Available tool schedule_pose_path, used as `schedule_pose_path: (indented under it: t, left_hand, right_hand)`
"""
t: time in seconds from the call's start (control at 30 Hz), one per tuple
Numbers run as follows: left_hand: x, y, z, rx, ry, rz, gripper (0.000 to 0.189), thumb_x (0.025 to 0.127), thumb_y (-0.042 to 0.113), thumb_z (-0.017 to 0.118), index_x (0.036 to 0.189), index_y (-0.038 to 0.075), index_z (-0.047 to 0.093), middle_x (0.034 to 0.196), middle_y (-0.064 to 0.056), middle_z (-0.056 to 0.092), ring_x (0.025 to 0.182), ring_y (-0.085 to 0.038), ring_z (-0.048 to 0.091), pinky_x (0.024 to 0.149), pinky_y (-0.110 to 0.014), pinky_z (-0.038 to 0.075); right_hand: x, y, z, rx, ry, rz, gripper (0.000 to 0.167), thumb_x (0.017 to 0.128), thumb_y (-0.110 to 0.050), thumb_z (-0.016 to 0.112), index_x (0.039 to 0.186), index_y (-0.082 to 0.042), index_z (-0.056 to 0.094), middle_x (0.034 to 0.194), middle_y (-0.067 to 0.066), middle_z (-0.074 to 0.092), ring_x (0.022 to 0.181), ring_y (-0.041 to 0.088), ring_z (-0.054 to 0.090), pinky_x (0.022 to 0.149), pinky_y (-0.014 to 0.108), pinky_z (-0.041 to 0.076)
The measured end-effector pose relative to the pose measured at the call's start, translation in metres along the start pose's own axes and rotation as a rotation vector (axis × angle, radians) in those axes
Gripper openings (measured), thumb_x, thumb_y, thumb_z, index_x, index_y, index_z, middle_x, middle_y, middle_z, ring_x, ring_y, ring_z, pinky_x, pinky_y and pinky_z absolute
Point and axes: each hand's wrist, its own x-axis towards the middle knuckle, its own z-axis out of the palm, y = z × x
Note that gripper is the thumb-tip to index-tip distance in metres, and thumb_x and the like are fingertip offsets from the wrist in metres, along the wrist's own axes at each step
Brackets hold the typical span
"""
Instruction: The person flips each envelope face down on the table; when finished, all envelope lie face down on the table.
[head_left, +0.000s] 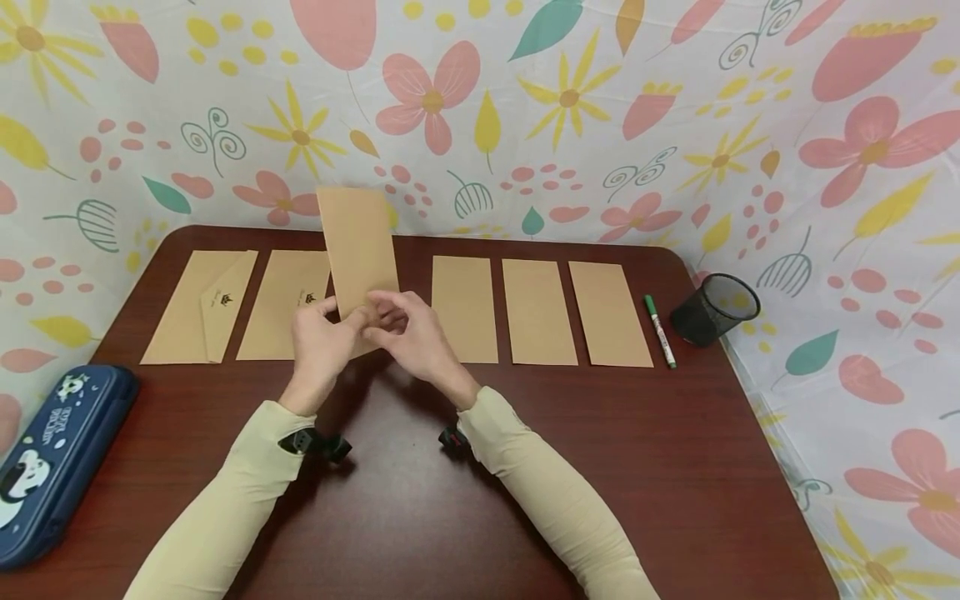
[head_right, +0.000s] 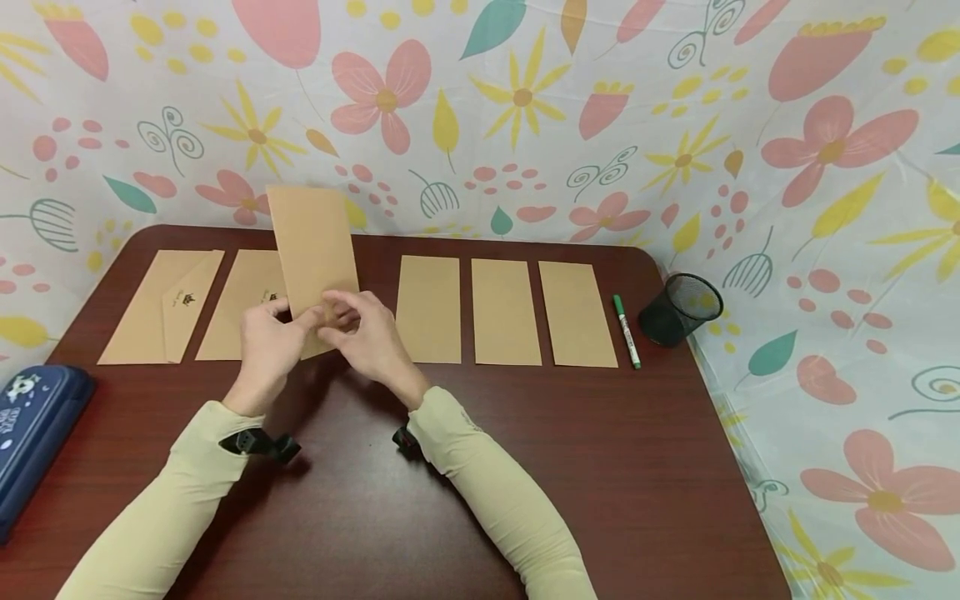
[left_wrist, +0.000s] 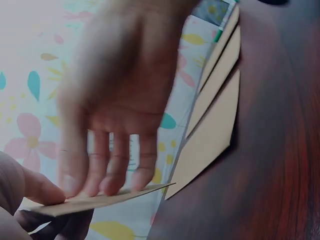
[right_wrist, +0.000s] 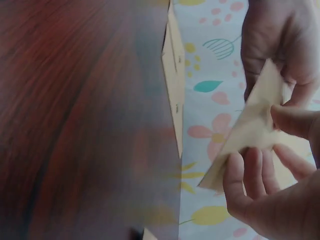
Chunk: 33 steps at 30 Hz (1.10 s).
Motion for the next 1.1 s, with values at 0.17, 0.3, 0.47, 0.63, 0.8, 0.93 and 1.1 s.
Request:
schedule_pose_path:
  t: [0.17, 0.3, 0.47, 0.63, 0.8, 0.93, 1.1]
  left_hand:
    - [0.003, 0.001, -0.009, -0.128, -0.079, -0.166, 0.032, 0.096, 0.01, 0.077, 0.123, -0.008, 0.078, 0.078, 0.014, 0.072, 0.067, 0.002, 0.069, 0.064, -0.017, 0.058]
    - [0.005, -0.001, -0.018, -0.181, -0.127, -0.225, 0.038, 0.096, 0.011, 0.077, 0.127, -0.011, 0.074, 0.072, 0.019, 0.072, 0.066, 0.001, 0.072, 0.065, -0.019, 0.06]
    - [0.008, -0.007, -0.024, -0.21, -0.162, -0.244, 0.029, 0.096, 0.011, 0.079, 0.119, -0.006, 0.076, 0.077, 0.018, 0.073, 0.067, 0.0, 0.072, 0.066, -0.02, 0.06]
    - [0.013, -0.012, -0.027, -0.159, -0.22, -0.245, 0.034, 0.098, 0.015, 0.078, 0.124, -0.006, 0.074, 0.093, 0.013, 0.073, 0.071, -0.001, 0.072, 0.068, -0.02, 0.06]
    - [0.019, -0.015, -0.027, 0.028, -0.226, -0.206, 0.046, 0.097, 0.021, 0.081, 0.132, -0.006, 0.072, 0.096, 0.003, 0.073, 0.074, -0.003, 0.068, 0.067, -0.019, 0.057]
    - [0.024, -0.017, -0.027, 0.21, -0.164, -0.123, 0.046, 0.091, 0.028, 0.088, 0.122, -0.004, 0.077, 0.099, -0.009, 0.073, 0.082, -0.012, 0.063, 0.066, -0.02, 0.051]
    - [0.03, -0.02, -0.023, 0.394, -0.175, -0.055, 0.053, 0.091, 0.034, 0.087, 0.123, -0.007, 0.074, 0.116, -0.022, 0.075, 0.102, -0.032, 0.067, 0.08, -0.033, 0.053]
  right_hand:
    - [0.002, 0.009, -0.001, -0.062, 0.084, 0.042, 0.052, 0.094, -0.005, 0.084, 0.143, -0.003, 0.068, 0.122, 0.019, 0.066, 0.11, 0.033, 0.071, 0.098, 0.036, 0.061]
    - [0.003, 0.015, -0.005, -0.099, 0.115, 0.11, 0.055, 0.093, -0.011, 0.086, 0.145, -0.007, 0.067, 0.123, 0.016, 0.066, 0.11, 0.031, 0.069, 0.098, 0.033, 0.058]
    - [0.003, 0.016, -0.008, -0.099, 0.117, 0.184, 0.061, 0.095, -0.02, 0.085, 0.15, -0.008, 0.063, 0.117, 0.012, 0.069, 0.101, 0.022, 0.066, 0.084, 0.023, 0.05]
    - [0.004, 0.015, -0.007, -0.15, 0.089, 0.227, 0.064, 0.098, -0.028, 0.082, 0.152, -0.005, 0.059, 0.096, 0.009, 0.071, 0.084, 0.017, 0.061, 0.077, 0.024, 0.048]
    - [0.005, 0.014, -0.004, -0.218, 0.103, 0.274, 0.063, 0.098, -0.03, 0.083, 0.15, -0.005, 0.06, 0.095, 0.007, 0.068, 0.084, 0.017, 0.06, 0.081, 0.028, 0.05]
    - [0.007, 0.013, -0.004, -0.277, 0.113, 0.294, 0.063, 0.097, -0.031, 0.083, 0.149, -0.004, 0.061, 0.098, 0.009, 0.071, 0.087, 0.019, 0.063, 0.083, 0.031, 0.052]
    - [0.011, 0.015, -0.004, -0.377, 0.101, 0.344, 0.066, 0.097, -0.035, 0.082, 0.15, -0.004, 0.061, 0.1, 0.006, 0.072, 0.089, 0.017, 0.065, 0.085, 0.032, 0.056]
